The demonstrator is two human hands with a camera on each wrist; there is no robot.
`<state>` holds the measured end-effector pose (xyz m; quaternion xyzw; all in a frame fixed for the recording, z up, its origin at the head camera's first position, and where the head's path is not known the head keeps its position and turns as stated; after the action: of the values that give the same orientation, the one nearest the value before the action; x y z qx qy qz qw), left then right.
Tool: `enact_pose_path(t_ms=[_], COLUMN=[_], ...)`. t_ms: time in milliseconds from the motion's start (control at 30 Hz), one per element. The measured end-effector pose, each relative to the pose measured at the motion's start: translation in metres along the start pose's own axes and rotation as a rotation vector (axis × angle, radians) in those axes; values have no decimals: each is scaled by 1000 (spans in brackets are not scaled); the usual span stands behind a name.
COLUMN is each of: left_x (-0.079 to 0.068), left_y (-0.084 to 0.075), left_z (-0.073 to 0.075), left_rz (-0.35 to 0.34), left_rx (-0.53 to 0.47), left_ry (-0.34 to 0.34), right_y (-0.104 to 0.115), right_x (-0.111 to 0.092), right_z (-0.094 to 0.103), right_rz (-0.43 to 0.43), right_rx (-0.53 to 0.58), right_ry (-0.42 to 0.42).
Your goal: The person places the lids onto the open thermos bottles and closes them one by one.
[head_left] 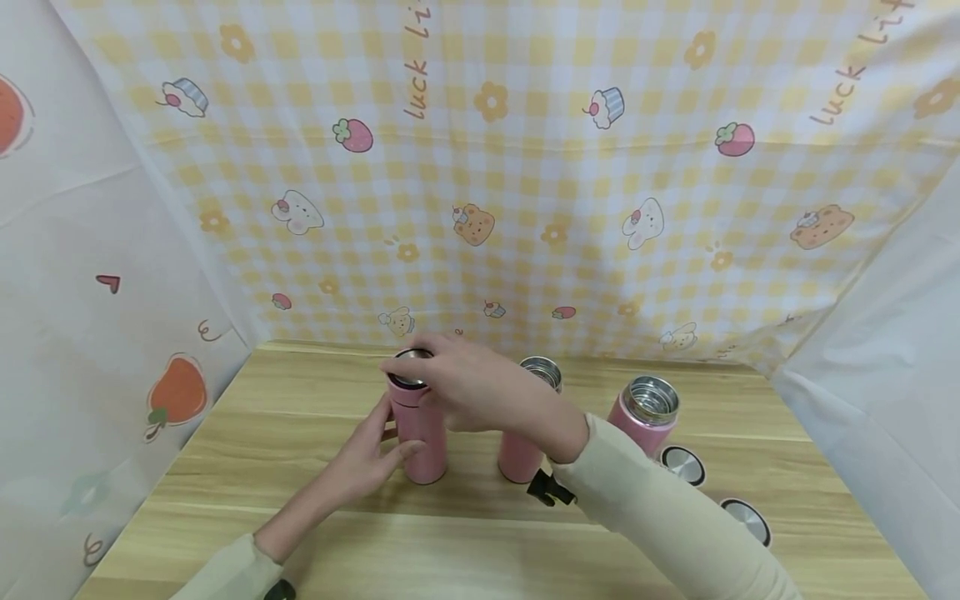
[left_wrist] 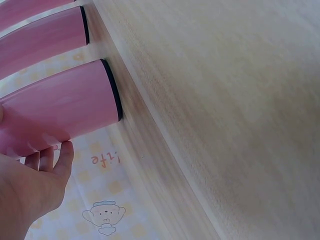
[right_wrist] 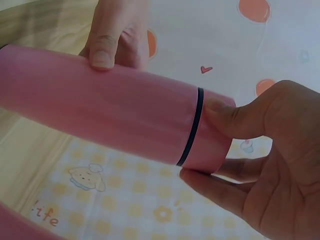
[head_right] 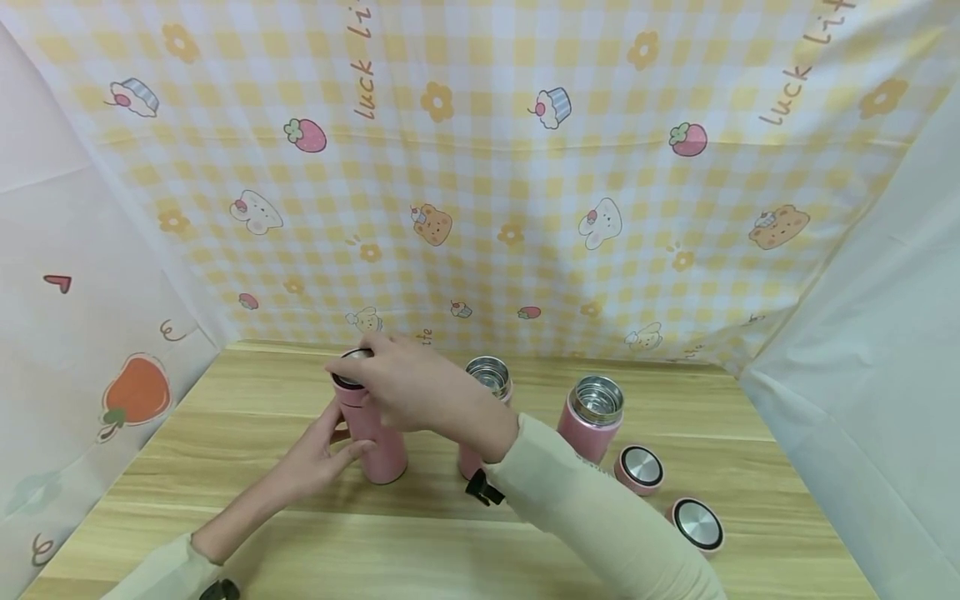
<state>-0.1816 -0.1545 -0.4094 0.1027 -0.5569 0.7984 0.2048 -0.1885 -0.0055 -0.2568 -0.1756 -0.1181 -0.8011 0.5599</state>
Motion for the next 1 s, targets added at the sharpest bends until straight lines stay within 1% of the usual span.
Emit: enact_pose_path(t_ms=[167, 267, 367, 433, 500, 600, 667, 900, 1000], left_x=[-1, -1, -1, -1, -1, 0, 0, 0, -1], left_y=[0, 0, -1, -1, -1, -1, -1, 1, 1], left_z=[1, 1, 0, -1, -2, -2, -2, -2, -2], left_rz=[3, -7, -15, -18, -15, -13, -5, 10, 9], left_rx=[2, 1, 3, 4, 6, 4, 2, 13, 15], left_ry=[3, 4, 2, 0, -3, -9, -10, 8, 14], right_y=[7, 8, 6, 3, -1, -8, -11, -13, -13], right_x=[0, -2, -4, -6, -7, -7, -7, -4, -3], right_z=[-1, -1, -1, 0, 2, 3, 3, -1, -4], right_rz=[-42, -38, -18, 0, 15, 32, 41, 80, 108], right_rx=[-77, -99, -88, -45, 30, 145, 196, 340, 361], right_ry=[-20, -22, 4, 20, 28, 23, 23, 58, 72])
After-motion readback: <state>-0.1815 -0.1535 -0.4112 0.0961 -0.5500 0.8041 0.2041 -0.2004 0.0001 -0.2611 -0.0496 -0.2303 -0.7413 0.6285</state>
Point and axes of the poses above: each hand's wrist, its own x-axis towards the middle knuckle, its own z-axis out of the back of the hand, y = z × x, the point moved 5 cm from there along x, towards the middle knuckle, and after that the axes turned 10 degrees about -y, right-handed, at the moved point
